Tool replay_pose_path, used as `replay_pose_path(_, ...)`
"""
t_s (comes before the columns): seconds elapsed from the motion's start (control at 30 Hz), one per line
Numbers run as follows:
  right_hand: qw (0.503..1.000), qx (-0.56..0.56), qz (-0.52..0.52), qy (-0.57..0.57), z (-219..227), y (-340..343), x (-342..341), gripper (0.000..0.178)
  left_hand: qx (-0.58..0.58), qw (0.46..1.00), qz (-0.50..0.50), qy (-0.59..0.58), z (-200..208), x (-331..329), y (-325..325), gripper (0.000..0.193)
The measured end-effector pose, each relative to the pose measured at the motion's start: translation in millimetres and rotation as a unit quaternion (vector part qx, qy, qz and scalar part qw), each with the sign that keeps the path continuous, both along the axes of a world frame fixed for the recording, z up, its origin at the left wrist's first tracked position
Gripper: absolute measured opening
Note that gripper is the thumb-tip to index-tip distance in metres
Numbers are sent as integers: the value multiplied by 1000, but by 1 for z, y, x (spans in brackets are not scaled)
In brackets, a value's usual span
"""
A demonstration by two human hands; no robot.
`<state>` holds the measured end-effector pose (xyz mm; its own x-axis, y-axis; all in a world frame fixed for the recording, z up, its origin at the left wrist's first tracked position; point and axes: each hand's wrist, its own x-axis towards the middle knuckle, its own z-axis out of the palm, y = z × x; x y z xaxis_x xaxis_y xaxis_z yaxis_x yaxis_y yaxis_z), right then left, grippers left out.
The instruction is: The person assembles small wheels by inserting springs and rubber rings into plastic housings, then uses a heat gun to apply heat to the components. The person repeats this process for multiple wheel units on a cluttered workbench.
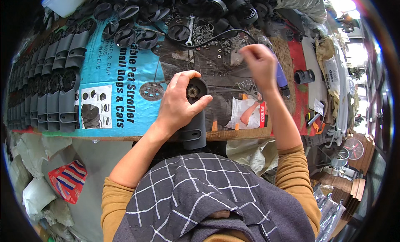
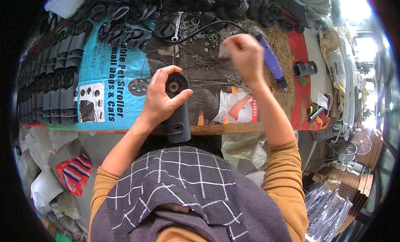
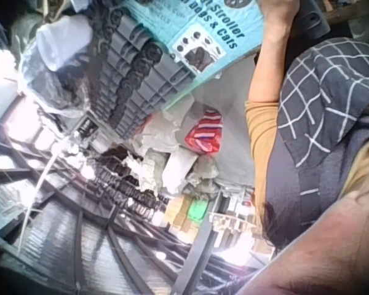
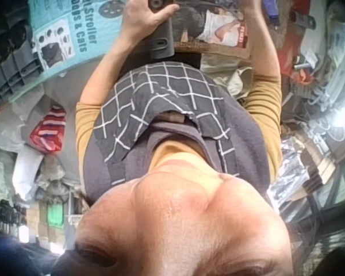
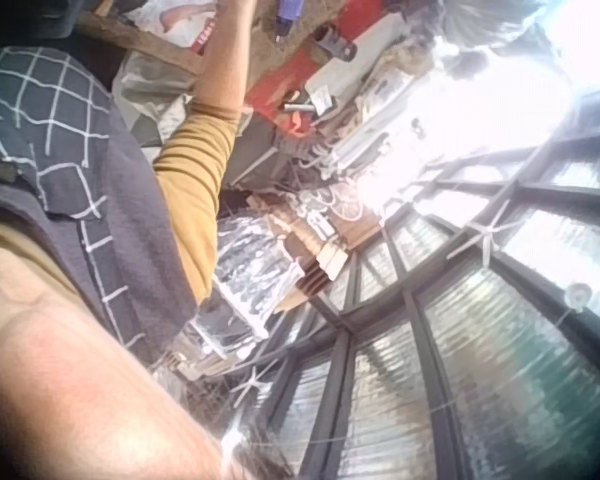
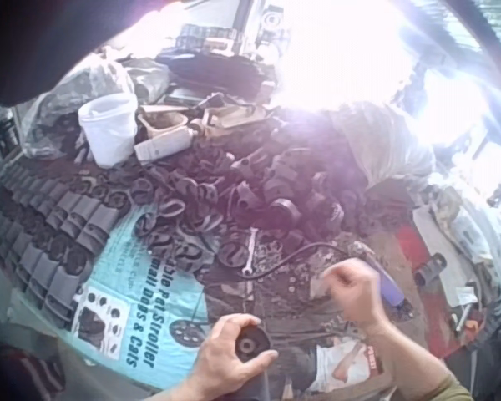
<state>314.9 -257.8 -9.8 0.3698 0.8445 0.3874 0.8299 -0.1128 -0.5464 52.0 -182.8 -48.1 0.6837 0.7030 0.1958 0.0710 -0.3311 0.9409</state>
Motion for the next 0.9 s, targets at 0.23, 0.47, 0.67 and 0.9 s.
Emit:
replay_pose_path(0.23,983,-50,37,-174,-41,28,-23,8,11,1000,4,-14,-2,0,0,57)
replay_pose_path(0.47,995,-63,62,36,4,10,-84,7,22,1000,12,-12,-4,0,0,58)
replay_pose_path(0.67,980,-132,122,85,11,1,-122,9,38,999,12,-19,-8,2,0,56)
replay_pose_path(0.9,989,-93,72,85,15,-6,-112,7,32,999,12,-1,-3,0,0,57)
